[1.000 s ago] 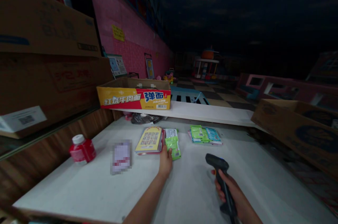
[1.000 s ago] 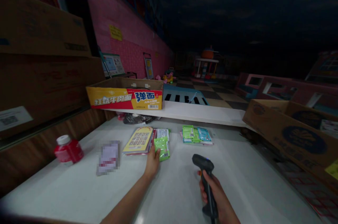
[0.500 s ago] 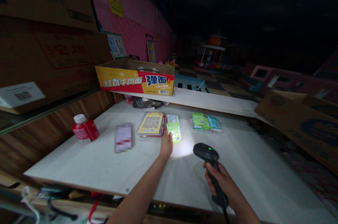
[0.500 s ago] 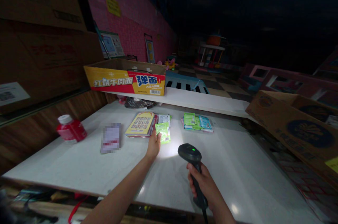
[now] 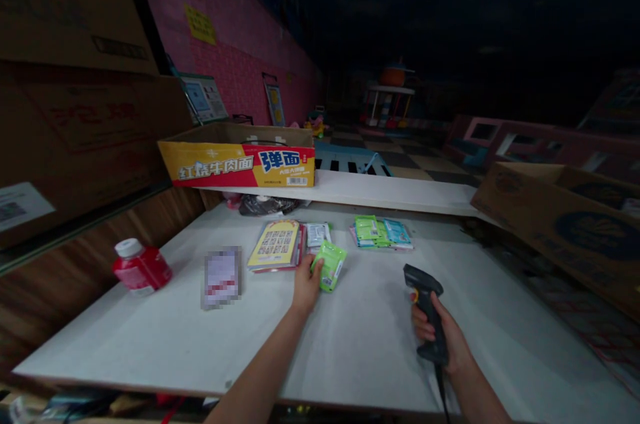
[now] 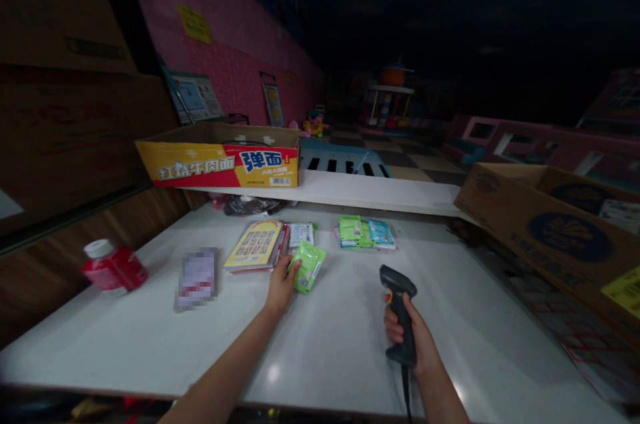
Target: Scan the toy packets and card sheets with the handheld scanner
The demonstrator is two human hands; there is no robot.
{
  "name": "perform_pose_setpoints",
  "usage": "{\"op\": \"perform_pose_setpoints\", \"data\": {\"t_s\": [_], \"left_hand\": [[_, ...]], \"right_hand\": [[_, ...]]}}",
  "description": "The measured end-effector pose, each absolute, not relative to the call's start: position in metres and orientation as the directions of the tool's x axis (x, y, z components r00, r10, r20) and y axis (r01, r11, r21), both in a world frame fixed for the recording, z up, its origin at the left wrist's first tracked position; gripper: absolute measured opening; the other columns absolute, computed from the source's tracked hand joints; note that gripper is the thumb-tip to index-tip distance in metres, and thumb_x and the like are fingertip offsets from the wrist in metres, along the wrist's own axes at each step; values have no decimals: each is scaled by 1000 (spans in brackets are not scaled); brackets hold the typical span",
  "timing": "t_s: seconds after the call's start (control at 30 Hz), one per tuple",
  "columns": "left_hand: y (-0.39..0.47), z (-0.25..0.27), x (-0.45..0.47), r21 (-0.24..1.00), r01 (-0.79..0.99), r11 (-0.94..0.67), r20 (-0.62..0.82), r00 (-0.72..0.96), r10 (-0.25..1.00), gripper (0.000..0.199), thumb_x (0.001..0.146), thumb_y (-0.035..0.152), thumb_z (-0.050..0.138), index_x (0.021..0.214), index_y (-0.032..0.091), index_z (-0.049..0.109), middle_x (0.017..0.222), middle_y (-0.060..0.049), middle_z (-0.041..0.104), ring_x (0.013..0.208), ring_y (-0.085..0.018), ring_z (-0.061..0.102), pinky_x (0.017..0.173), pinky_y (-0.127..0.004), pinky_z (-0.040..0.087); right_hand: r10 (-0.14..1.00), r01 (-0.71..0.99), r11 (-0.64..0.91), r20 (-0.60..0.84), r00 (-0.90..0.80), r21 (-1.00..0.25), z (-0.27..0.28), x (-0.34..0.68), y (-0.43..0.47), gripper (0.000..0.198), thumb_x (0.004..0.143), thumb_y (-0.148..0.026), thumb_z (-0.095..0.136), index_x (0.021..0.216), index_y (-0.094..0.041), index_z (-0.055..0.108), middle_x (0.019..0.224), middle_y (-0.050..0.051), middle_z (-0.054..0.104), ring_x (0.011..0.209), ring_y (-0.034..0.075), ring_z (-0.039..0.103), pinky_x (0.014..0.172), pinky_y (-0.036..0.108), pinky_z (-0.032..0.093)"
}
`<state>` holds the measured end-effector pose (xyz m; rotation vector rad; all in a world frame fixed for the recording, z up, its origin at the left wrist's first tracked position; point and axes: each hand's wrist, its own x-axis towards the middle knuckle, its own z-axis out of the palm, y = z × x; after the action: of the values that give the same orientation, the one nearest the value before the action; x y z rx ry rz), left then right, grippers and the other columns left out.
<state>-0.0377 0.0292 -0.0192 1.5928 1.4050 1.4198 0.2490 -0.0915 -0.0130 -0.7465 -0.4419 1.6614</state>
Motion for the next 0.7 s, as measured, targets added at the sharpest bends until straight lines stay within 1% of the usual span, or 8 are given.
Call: {"op": "perform_pose_setpoints", "data": {"t_s": [0.07,0.13,0.2,0.3,0.37,0.47,0.57,0.7], "left_hand": [[29,-17,-36,918,276,-284,321,-99,942,33,84,50,48,78,19,57,69,0,57,65,-15,53,60,-25,43],[30,-14,-32,934,224,-277,303,-92,949,37,81,54,51,75,18,56,66,1,56,62,-14,51,58,-24,42],[35,-9,-22,957,142,-254,267,-78,961,41,79,58,53,74,17,56,64,2,54,58,-12,49,54,-23,41],[47,4,3,986,-46,-158,158,4,987,42,75,59,57,83,17,57,63,3,54,53,-10,48,47,-21,40],[57,17,24,983,-171,-59,76,94,993,39,71,52,65,88,17,57,70,2,59,56,-10,53,48,-20,44],[76,35,57,952,-287,102,-43,204,978,26,70,33,69,87,17,58,78,-1,64,64,-10,59,58,-23,52],[95,46,88,929,-286,236,-155,277,948,14,71,16,64,82,16,56,74,-1,63,58,-9,59,61,-26,54],[120,46,128,945,-218,244,-195,223,955,11,70,6,60,76,15,55,68,1,60,51,-8,56,63,-28,54]], "right_hand": [[977,-824,-185,-191,-96,-536,-20,258,-88,31,77,-44,71,87,-17,58,56,-8,42,40,2,32,35,10,26],[979,-867,-183,-168,-117,-464,-25,262,-84,28,78,-41,71,86,-18,57,57,-8,41,40,3,34,35,10,27],[973,-872,-219,-166,-161,-437,-28,263,-80,31,76,-42,73,88,-17,57,57,-8,41,40,3,35,35,10,28],[966,-865,-251,-171,-194,-435,-30,263,-75,34,77,-44,72,91,-17,58,56,-8,41,40,3,36,35,10,27],[966,-866,-250,-171,-194,-434,-30,263,-73,34,76,-44,72,92,-17,58,56,-8,42,40,3,36,35,10,27],[967,-875,-243,-173,-186,-418,-28,262,-73,35,75,-44,73,91,-17,58,56,-8,42,41,3,36,35,10,26],[965,-882,-244,-191,-179,-403,-25,261,-73,33,76,-42,73,89,-16,58,56,-7,43,41,3,37,35,10,27],[961,-895,-247,-214,-176,-372,-22,260,-72,32,75,-41,74,87,-15,59,55,-7,44,40,3,36,34,11,28]]}}
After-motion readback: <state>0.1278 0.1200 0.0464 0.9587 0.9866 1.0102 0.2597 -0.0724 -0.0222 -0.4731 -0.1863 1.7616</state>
